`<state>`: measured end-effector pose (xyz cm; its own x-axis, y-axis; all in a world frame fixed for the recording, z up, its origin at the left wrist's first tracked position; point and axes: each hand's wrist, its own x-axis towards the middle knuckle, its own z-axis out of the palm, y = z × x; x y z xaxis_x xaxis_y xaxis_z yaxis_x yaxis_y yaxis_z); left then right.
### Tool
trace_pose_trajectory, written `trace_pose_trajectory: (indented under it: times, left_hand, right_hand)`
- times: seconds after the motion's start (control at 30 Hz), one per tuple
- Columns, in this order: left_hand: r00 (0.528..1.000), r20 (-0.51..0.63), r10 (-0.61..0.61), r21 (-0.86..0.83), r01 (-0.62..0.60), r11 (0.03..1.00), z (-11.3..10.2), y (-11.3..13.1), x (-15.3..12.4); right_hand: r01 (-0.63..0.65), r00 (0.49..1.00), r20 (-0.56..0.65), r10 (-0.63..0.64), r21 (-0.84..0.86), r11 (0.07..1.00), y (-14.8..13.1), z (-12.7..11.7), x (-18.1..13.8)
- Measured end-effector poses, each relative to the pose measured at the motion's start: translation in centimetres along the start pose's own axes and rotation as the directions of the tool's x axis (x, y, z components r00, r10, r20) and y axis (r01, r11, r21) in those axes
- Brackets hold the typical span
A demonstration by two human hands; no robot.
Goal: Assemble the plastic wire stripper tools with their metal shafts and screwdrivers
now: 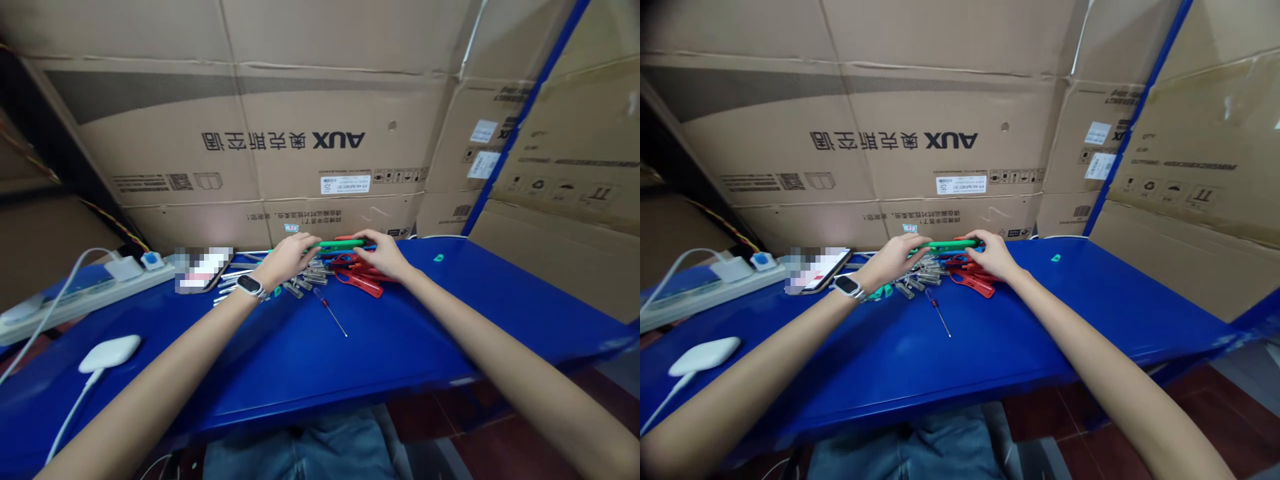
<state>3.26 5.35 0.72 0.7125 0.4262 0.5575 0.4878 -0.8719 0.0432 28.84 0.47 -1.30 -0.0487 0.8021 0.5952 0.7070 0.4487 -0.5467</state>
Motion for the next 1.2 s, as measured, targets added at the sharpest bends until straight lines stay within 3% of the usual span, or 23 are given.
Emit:
trace_pose_trajectory:
  times: [0.1, 0.2, 0.37, 0.47, 0.63, 0.8, 1.0, 1.1, 1.2]
  left_hand:
    - [0.998, -0.057, -0.003, -0.045, 0.000, 0.999, -2.9, -0.4, -4.8]
    - [0.999, -0.045, -0.006, -0.052, 0.004, 0.999, -5.1, -0.7, -10.0]
    - [0.983, 0.156, -0.093, -0.065, 0.104, 0.992, -6.0, -0.6, -15.4]
    - [0.963, 0.230, -0.141, -0.117, 0.171, 0.978, -5.4, -0.3, -15.9]
    - [0.957, 0.234, -0.169, -0.238, 0.225, 0.945, -4.3, -0.1, -15.5]
    - [0.959, 0.226, -0.171, -0.324, 0.240, 0.915, -4.1, -0.4, -15.4]
    - [0.950, 0.081, -0.300, -0.323, 0.310, 0.894, -4.9, -0.4, -15.3]
    - [0.917, 0.022, -0.399, -0.333, 0.383, 0.861, -5.2, -0.6, -15.3]
    - [0.883, -0.064, -0.466, -0.324, 0.423, 0.846, -5.3, -0.8, -15.5]
  right_hand:
    - [0.182, 0.982, 0.031, -0.184, 0.063, 0.981, -3.6, 1.6, -0.9]
    - [0.313, 0.939, 0.135, -0.318, 0.060, 0.948, -6.6, 4.2, -2.3]
    - [0.396, 0.838, 0.395, -0.375, 0.031, 0.918, -9.0, 8.6, -4.2]
    - [0.375, 0.813, 0.465, -0.351, 0.044, 0.926, -8.9, 9.5, -4.8]
    - [0.279, 0.851, 0.431, -0.300, 0.113, 0.954, -8.4, 8.6, -5.3]
    - [0.271, 0.843, 0.445, -0.302, 0.132, 0.953, -8.4, 8.0, -5.5]
    - [0.238, 0.906, 0.329, -0.265, 0.122, 0.964, -8.4, 8.2, -5.5]
    - [0.198, 0.952, 0.230, -0.204, 0.047, 0.979, -8.6, 8.3, -5.8]
    - [0.168, 0.962, 0.229, -0.150, -0.061, 0.984, -9.2, 8.5, -6.3]
